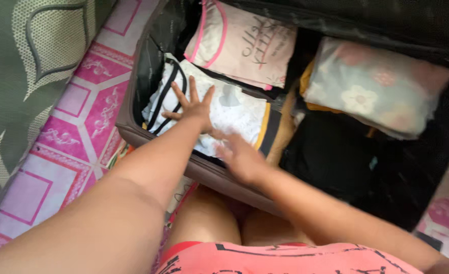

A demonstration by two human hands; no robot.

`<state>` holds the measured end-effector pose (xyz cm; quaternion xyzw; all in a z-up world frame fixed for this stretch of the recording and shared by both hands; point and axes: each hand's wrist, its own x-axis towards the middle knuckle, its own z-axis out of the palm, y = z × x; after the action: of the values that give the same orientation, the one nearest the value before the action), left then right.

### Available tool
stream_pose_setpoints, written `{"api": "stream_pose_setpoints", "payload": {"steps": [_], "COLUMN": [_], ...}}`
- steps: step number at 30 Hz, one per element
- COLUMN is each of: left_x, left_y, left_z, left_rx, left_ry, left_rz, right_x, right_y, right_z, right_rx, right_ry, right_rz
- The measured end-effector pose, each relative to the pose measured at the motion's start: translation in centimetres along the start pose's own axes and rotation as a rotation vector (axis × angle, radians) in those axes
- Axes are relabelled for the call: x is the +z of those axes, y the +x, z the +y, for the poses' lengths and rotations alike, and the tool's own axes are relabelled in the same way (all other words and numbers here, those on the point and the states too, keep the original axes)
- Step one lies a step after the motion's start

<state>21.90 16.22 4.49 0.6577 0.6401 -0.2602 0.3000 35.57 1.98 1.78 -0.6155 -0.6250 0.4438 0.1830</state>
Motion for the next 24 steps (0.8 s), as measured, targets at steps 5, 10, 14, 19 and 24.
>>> {"api": "stream_pose_setpoints", "payload": {"steps": [5,10,14,19,24], "left_x": [0.8,1.8,6.2,19.1,35.2], "left_y": [0.4,-1.4,-4.4,-3.5,-2.1], "left_z": [-1.3,-6.9,-15.3,-27.3,-32.0], "left_rx": [0.098,0.637,0.45,-0.37,-0.966], "left_ry": [-0.164,-0.614,-0.624,-0.629,-1.513], "left_rz": [0.164,1.109,1.454,1.451,0.291], "right_x": [-2.2,-1.7,-1.0,-0.3,0.2], "right_y": [-4.5,-5.2,-5.9,-5.6,-6.0], "right_z": [-7.7,-10.7,-10.9,-10.5,-10.5], "right_rx": [0.017,0.047,0.055,0.072,0.071], "right_ry": [-0.27,-0.399,-0.512,-0.534,-0.571], "right_rz": [-0.385,-0.313,-0.204,-0.155,-0.129]}}
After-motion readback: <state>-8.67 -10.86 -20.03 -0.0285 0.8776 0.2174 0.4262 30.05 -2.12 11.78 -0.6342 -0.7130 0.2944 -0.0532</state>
